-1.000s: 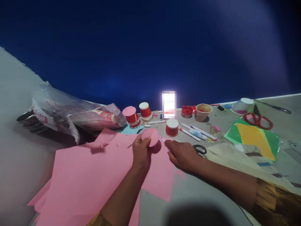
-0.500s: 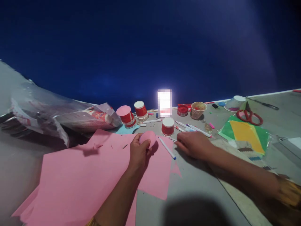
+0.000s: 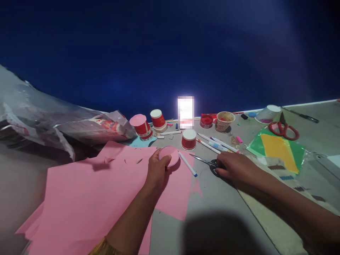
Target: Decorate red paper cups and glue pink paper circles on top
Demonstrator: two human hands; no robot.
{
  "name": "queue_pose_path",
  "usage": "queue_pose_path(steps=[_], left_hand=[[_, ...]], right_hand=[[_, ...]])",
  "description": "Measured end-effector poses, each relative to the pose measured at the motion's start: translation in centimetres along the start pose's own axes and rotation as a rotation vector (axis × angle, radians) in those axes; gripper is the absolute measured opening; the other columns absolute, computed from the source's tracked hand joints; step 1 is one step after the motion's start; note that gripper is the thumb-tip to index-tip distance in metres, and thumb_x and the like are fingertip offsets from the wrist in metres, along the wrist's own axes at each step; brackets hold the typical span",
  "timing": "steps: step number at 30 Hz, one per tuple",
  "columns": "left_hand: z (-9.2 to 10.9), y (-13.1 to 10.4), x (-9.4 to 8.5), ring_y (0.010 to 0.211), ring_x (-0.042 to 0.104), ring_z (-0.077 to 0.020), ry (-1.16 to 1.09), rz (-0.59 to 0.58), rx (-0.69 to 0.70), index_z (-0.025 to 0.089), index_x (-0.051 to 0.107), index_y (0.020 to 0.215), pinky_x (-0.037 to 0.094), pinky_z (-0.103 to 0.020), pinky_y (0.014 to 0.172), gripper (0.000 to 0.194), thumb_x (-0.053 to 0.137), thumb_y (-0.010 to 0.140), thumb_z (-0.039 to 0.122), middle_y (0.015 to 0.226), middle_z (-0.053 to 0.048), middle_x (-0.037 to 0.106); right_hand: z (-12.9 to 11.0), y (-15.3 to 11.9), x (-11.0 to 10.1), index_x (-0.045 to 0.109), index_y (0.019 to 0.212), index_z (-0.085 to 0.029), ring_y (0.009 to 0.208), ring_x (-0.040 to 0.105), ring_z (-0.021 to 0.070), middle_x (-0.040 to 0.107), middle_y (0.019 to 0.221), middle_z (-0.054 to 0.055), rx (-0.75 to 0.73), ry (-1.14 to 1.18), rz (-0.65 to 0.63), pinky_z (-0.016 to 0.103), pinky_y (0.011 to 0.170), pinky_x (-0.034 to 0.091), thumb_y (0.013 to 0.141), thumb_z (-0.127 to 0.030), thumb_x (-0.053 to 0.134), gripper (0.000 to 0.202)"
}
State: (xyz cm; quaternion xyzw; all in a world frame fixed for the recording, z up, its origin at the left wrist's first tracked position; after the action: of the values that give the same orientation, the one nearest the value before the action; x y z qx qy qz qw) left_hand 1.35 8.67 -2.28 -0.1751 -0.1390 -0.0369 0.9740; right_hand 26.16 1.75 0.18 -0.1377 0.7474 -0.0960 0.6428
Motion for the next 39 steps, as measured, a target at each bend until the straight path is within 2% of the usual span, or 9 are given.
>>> queue_pose_path(steps=[3,5,9,13,17,21,28,33,39], left_hand=[[0.1,-0.3,0.3,0.043,0.036,-0.0042,-0.062,-0.015,-0.064,0.021,0.051,0.080,0.021,-0.017,0.041,0.026,0.068,0.061,0.019,0.060,0.009,0.048],[0.4,-0.6,0.6,0.043,0.034,-0.0037,-0.094,-0.034,-0.062,0.021,0.049,0.079,0.018,-0.018,0.041,0.025,0.065,0.059,0.018,0.061,0.008,0.050],[1.1,-1.1,0.6,0.046,0.038,-0.0046,-0.061,-0.003,0.002,0.020,0.060,0.089,0.028,-0.018,0.043,0.033,0.069,0.058,0.015,0.060,0.008,0.052],[1.7,-1.2,0.4,0.051,0.050,-0.0075,-0.062,0.032,0.074,0.017,0.062,0.088,0.039,-0.020,0.047,0.034,0.080,0.059,0.020,0.070,0.003,0.064],[1.1,-1.1,0.8,0.047,0.047,-0.0058,-0.127,-0.014,0.025,0.016,0.061,0.081,0.037,-0.020,0.044,0.032,0.084,0.061,0.025,0.066,0.003,0.063],[0.6,-1.2,0.8,0.043,0.042,-0.0042,-0.127,-0.002,-0.036,0.017,0.061,0.083,0.023,-0.016,0.038,0.035,0.086,0.061,0.028,0.061,0.004,0.059],[0.7,-1.2,0.6,0.047,0.050,-0.0058,-0.206,0.007,-0.057,0.018,0.058,0.078,0.030,-0.015,0.041,0.035,0.086,0.059,0.027,0.060,0.004,0.059],[0.6,-1.4,0.4,0.045,0.046,-0.0056,-0.210,0.028,-0.044,0.019,0.055,0.071,0.026,-0.016,0.038,0.030,0.081,0.059,0.026,0.058,0.006,0.054],[0.9,-2.2,1.3,0.057,0.056,-0.0117,-0.225,0.018,0.030,0.017,0.060,0.070,0.050,-0.025,0.052,0.016,0.074,0.063,0.018,0.064,0.003,0.060]], right_hand=[[0.3,-0.4,0.4,0.066,0.080,-0.019,0.075,0.062,0.0217,0.071,0.083,0.008,-0.044,0.198,0.063,0.030,0.062,0.031,0.087,-0.031,0.069,0.014],[0.1,-0.9,1.5,0.063,0.076,-0.020,0.067,0.056,0.0180,0.067,0.072,0.003,-0.089,0.515,0.036,0.029,0.059,0.031,0.084,-0.036,0.071,0.020],[-1.3,-1.7,4.7,0.069,0.090,-0.018,0.059,0.054,0.0131,0.072,0.083,0.006,-0.050,1.314,-0.191,0.026,0.052,0.035,0.076,-0.060,0.082,0.046],[-3.6,-1.8,5.4,0.075,0.091,-0.013,0.061,0.055,0.0108,0.071,0.083,0.007,-0.054,1.605,-0.310,0.023,0.053,0.036,0.057,-0.055,0.099,0.060],[-4.5,-1.4,5.1,0.072,0.077,-0.012,0.050,0.047,0.0065,0.066,0.067,0.002,-0.100,1.623,-0.298,0.020,0.045,0.030,0.055,-0.058,0.100,0.057],[-4.7,-1.4,6.1,0.073,0.093,-0.012,0.037,0.032,0.0007,0.074,0.076,0.006,-0.085,1.633,-0.372,0.020,0.038,0.017,0.064,-0.063,0.094,0.062],[-5.1,-1.4,5.3,0.064,0.081,-0.017,0.064,0.046,0.0116,0.062,0.075,0.002,-0.150,1.426,-0.254,0.024,0.056,0.035,0.061,-0.074,0.087,0.065],[-5.5,-1.5,5.7,0.058,0.073,-0.020,0.060,0.038,0.0115,0.049,0.063,-0.002,-0.085,1.226,-0.253,0.027,0.056,0.027,0.062,-0.071,0.080,0.057],[-5.6,-1.5,5.7,0.057,0.071,-0.019,0.059,0.036,0.0102,0.047,0.062,-0.004,-0.074,1.162,-0.219,0.026,0.055,0.025,0.069,-0.056,0.076,0.042]])
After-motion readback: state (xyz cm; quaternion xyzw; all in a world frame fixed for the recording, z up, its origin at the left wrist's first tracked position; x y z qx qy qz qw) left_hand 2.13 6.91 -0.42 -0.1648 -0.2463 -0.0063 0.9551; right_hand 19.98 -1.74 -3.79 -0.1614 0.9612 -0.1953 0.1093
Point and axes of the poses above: each hand's wrist, its own y-axis towards the middle knuckle, its own x-axis out of the palm, z = x × y, the point moved 9 cm from there along y, towards the middle knuckle
